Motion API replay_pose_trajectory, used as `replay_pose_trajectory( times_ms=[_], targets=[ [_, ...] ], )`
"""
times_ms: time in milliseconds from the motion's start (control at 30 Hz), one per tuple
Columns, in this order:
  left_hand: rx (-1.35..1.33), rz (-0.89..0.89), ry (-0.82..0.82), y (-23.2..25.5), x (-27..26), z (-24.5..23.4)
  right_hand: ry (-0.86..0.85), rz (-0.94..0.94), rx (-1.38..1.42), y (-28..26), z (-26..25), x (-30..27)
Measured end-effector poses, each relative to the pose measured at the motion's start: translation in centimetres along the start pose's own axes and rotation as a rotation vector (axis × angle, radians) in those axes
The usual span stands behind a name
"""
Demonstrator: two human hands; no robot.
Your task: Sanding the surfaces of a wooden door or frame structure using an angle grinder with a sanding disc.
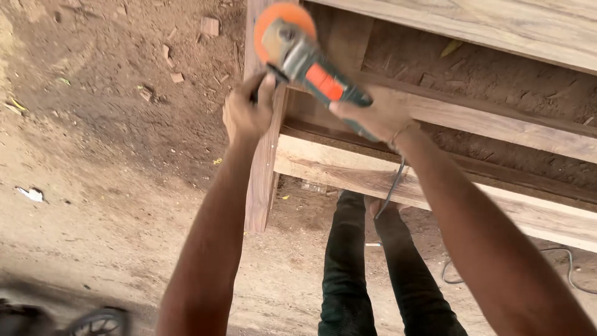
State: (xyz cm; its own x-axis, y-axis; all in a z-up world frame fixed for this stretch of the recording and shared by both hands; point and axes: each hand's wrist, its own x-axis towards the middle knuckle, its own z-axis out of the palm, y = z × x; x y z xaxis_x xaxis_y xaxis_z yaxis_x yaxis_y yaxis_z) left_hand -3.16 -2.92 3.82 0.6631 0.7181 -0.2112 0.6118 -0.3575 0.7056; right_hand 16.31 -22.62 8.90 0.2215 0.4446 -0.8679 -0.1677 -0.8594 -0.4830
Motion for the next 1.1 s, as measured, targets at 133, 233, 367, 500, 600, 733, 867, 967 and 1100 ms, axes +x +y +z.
replay_pose_trajectory(
  times_ms=[133,233,367,500,600,733,867,967,1100],
  targets=[
    [0.124,-0.294,-0.095,0.6,-6.0,-1.2,-0.119,-0.011,-0.126,3.4,3.0,-0.7],
    [0.041,-0.311,-0.084,-2.6,-9.9,-0.4,-0.113,0.031,-0.245,4.8,4.9,-1.5],
    [0.058,-0.461,-0.099,-3.2,-14.4,-0.3,-0.13,0.012,-0.241,6.6,7.0,-3.0],
    [-0.246,-0.335,0.065,-3.8,-16.1,1.7,-0.072,-0.012,-0.304,8.2,6.8,-3.0],
    [-0.207,-0.421,0.019,-0.2,-14.6,1.8,-0.061,0.031,-0.354,7.4,4.9,-4.4],
    [-0.084,-0.318,-0.015,0.7,-13.1,5.4,0.073,0.118,-0.281,7.0,1.5,-6.2],
    [-0.116,-0.34,-0.068,4.0,-13.3,5.9,0.156,-0.013,-0.342,10.0,0.1,-8.1],
    [-0.171,-0.419,-0.204,6.1,-14.5,6.5,0.166,0.057,-0.17,13.2,-0.2,-9.7],
    [-0.201,-0.292,-0.124,6.4,-14.9,7.0,0.242,-0.084,-0.263,17.3,-0.4,-9.6]
  ],
)
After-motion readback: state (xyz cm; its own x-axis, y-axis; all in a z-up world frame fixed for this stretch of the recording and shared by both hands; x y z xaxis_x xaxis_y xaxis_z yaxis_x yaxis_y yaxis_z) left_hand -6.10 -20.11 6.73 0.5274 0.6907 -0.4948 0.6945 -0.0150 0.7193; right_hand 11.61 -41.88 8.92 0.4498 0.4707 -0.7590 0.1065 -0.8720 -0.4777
